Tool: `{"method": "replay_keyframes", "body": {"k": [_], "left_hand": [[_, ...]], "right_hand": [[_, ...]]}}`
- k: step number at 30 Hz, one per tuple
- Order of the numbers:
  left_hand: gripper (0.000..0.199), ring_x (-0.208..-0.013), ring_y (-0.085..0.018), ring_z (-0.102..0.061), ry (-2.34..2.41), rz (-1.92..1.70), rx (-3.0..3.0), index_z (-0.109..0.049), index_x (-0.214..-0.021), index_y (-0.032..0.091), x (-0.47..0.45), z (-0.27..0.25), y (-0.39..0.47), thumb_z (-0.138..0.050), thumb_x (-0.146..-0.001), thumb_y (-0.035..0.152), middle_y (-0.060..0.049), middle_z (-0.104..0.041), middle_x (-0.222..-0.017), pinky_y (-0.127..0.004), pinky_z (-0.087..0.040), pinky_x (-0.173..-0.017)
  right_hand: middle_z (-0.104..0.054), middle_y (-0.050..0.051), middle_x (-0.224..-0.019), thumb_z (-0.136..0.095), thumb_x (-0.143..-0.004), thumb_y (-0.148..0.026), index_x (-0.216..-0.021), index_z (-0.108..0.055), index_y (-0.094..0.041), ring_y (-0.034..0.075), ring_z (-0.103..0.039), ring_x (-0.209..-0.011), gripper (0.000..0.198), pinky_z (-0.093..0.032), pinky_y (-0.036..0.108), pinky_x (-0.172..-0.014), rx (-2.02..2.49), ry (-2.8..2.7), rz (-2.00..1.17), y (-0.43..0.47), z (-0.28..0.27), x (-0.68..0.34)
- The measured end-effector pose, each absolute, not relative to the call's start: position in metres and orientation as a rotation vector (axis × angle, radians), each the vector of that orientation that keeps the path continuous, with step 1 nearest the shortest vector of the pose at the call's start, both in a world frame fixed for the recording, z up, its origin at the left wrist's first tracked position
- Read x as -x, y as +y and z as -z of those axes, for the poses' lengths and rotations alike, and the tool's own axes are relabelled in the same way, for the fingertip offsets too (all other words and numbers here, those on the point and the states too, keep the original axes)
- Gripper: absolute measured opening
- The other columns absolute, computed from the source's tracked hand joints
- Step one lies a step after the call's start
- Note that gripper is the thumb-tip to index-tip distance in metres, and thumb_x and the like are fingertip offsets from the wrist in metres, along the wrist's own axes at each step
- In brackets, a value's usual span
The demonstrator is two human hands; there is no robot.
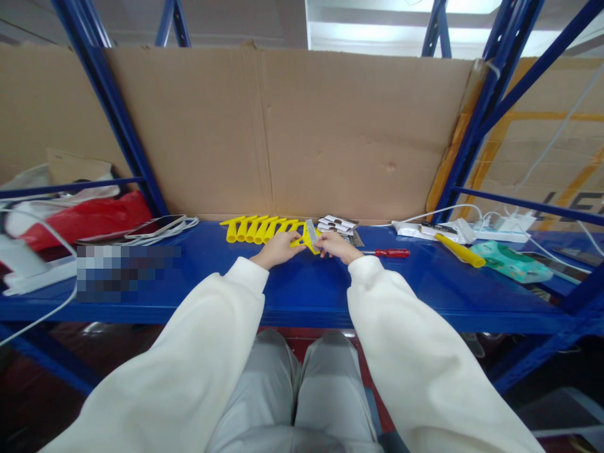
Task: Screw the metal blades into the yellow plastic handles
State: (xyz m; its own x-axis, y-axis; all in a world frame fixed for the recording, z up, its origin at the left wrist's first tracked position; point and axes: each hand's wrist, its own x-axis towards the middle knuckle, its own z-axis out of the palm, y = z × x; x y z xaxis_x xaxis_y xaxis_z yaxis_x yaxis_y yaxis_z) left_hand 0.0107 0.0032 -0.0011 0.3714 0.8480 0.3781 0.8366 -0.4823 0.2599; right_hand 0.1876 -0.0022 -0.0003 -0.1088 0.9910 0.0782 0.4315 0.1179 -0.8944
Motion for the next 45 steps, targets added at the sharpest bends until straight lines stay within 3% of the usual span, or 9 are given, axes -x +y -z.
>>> {"method": "replay_keyframes", "body": {"k": [5, 12, 24, 28, 32, 37, 45], "left_hand": [[0.029, -0.110, -0.026, -0.067, 1.529, -0.743, -2.605, -0.071, -0.114, 0.017, -0.0101, 0.0025, 0.0052, -0.062, -0.090, 0.031, -0.011, -0.073, -0.117, -0.035, -0.052, -0.095], [0.031, -0.111, -0.026, -0.067, 1.548, -0.723, -2.601, -0.071, -0.116, 0.018, -0.0105, 0.0023, 0.0052, -0.062, -0.090, 0.033, -0.011, -0.073, -0.117, -0.035, -0.052, -0.095], [0.034, -0.118, -0.028, -0.064, 1.677, -0.659, -2.538, -0.068, -0.121, 0.018, -0.0115, -0.0001, 0.0018, -0.061, -0.092, 0.034, -0.012, -0.071, -0.123, -0.035, -0.050, -0.098], [0.042, -0.120, -0.027, -0.063, 1.646, -0.671, -2.538, -0.061, -0.132, 0.018, -0.0112, 0.0024, 0.0020, -0.063, -0.091, 0.030, -0.012, -0.068, -0.128, -0.035, -0.049, -0.099], [0.058, -0.122, -0.025, -0.061, 1.530, -0.698, -2.625, -0.045, -0.149, 0.026, -0.0113, 0.0061, 0.0015, -0.058, -0.093, 0.021, -0.009, -0.066, -0.132, -0.034, -0.047, -0.101], [0.049, -0.115, -0.024, -0.063, 1.529, -0.559, -2.731, -0.054, -0.144, 0.031, -0.0115, 0.0072, 0.0002, -0.050, -0.096, 0.020, -0.009, -0.064, -0.124, -0.033, -0.048, -0.097], [0.049, -0.114, -0.025, -0.062, 1.564, -0.526, -2.737, -0.052, -0.146, 0.035, -0.0121, 0.0046, -0.0030, -0.045, -0.099, 0.023, -0.009, -0.064, -0.119, -0.035, -0.049, -0.096]], "right_hand": [[-0.054, -0.005, -0.053, -0.059, -0.090, -0.015, -0.067, -0.056, -0.017, 0.006, -0.052, -0.045, 0.023, -0.030, 0.016, -0.041, 1.382, -1.649, -0.958, -0.0018, 0.0016, -0.1887], [-0.056, -0.005, -0.053, -0.064, -0.088, -0.019, -0.067, -0.056, -0.017, 0.007, -0.052, -0.046, 0.022, -0.031, 0.016, -0.042, 1.378, -1.656, -0.974, 0.0010, 0.0028, -0.1913], [-0.056, -0.004, -0.050, -0.059, -0.087, -0.007, -0.065, -0.057, -0.016, 0.007, -0.054, -0.046, 0.024, -0.031, 0.016, -0.042, 1.422, -1.662, -1.031, -0.0021, -0.0001, -0.1916], [-0.055, -0.004, -0.045, -0.059, -0.086, -0.006, -0.062, -0.057, -0.016, 0.007, -0.050, -0.041, 0.026, -0.031, 0.017, -0.040, 1.428, -1.691, -1.015, -0.0015, 0.0022, -0.1916], [-0.052, -0.005, -0.040, -0.060, -0.087, -0.008, -0.061, -0.055, -0.017, 0.006, -0.045, -0.036, 0.029, -0.031, 0.016, -0.038, 1.414, -1.729, -1.034, -0.0007, 0.0029, -0.1918], [-0.052, -0.004, -0.039, -0.057, -0.091, -0.008, -0.064, -0.054, -0.017, 0.006, -0.044, -0.035, 0.029, -0.030, 0.015, -0.038, 1.441, -1.705, -1.107, -0.0020, 0.0002, -0.1911], [-0.057, -0.003, -0.053, -0.057, -0.093, -0.013, -0.069, -0.056, -0.017, 0.008, -0.054, -0.047, 0.025, -0.038, 0.017, -0.044, 1.331, -1.452, -1.156, -0.0033, -0.0026, -0.1905]]}}
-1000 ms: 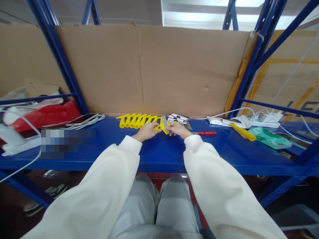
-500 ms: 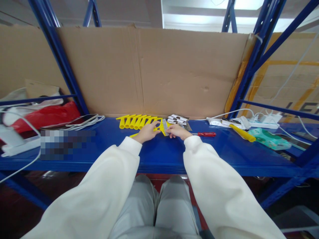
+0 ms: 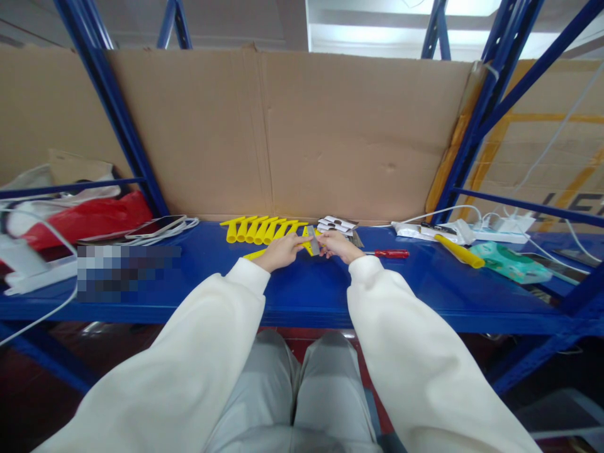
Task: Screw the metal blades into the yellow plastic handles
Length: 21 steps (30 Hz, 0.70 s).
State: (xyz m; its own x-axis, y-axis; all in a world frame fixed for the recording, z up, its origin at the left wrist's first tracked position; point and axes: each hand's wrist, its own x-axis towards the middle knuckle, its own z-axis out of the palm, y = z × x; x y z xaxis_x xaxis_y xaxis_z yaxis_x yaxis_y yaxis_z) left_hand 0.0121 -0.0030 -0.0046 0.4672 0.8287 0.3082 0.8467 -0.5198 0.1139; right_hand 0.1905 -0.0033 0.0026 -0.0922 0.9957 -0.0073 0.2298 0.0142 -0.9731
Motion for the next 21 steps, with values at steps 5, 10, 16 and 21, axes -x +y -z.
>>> {"method": "replay_keyframes", "body": {"k": [5, 10, 16, 21], "left_hand": [[0.047, -0.116, -0.023, -0.062, -1.388, 0.509, 2.755, -0.054, -0.144, 0.033, -0.016, 0.006, -0.005, -0.045, -0.099, 0.023, -0.007, -0.064, -0.124, -0.033, -0.048, -0.099], [0.045, -0.117, -0.020, -0.061, -1.230, 0.593, 2.818, -0.056, -0.142, 0.029, -0.020, 0.012, -0.005, -0.047, -0.098, 0.020, -0.006, -0.064, -0.128, -0.030, -0.046, -0.102], [0.045, -0.115, -0.021, -0.063, -1.190, 0.565, 2.824, -0.058, -0.140, 0.027, -0.022, 0.011, -0.007, -0.050, -0.097, 0.018, -0.008, -0.065, -0.121, -0.030, -0.047, -0.102], [0.045, -0.117, -0.022, -0.063, -1.249, 0.550, 2.812, -0.058, -0.141, 0.028, -0.022, 0.008, -0.007, -0.049, -0.098, 0.020, -0.009, -0.065, -0.122, -0.032, -0.048, -0.102]], "right_hand": [[-0.055, -0.004, -0.055, -0.057, -0.093, -0.016, -0.069, -0.055, -0.018, 0.008, -0.050, -0.049, 0.024, -0.039, 0.018, -0.046, 1.321, -1.359, -1.100, 0.001, 0.001, -0.191], [-0.056, -0.003, -0.054, -0.060, -0.090, -0.016, -0.066, -0.055, -0.017, 0.008, -0.050, -0.049, 0.024, -0.039, 0.018, -0.048, 1.348, -1.343, -1.047, 0.010, 0.005, -0.193], [-0.047, -0.006, -0.044, -0.063, -0.085, -0.013, -0.059, -0.053, -0.017, 0.006, -0.041, -0.042, 0.028, -0.035, 0.016, -0.042, 1.337, -1.410, -0.967, 0.016, 0.008, -0.197], [-0.054, -0.003, -0.048, -0.061, -0.085, -0.014, -0.064, -0.058, -0.017, 0.007, -0.046, -0.043, 0.021, -0.038, 0.017, -0.043, 1.306, -1.392, -1.013, 0.017, 0.009, -0.197]]}}
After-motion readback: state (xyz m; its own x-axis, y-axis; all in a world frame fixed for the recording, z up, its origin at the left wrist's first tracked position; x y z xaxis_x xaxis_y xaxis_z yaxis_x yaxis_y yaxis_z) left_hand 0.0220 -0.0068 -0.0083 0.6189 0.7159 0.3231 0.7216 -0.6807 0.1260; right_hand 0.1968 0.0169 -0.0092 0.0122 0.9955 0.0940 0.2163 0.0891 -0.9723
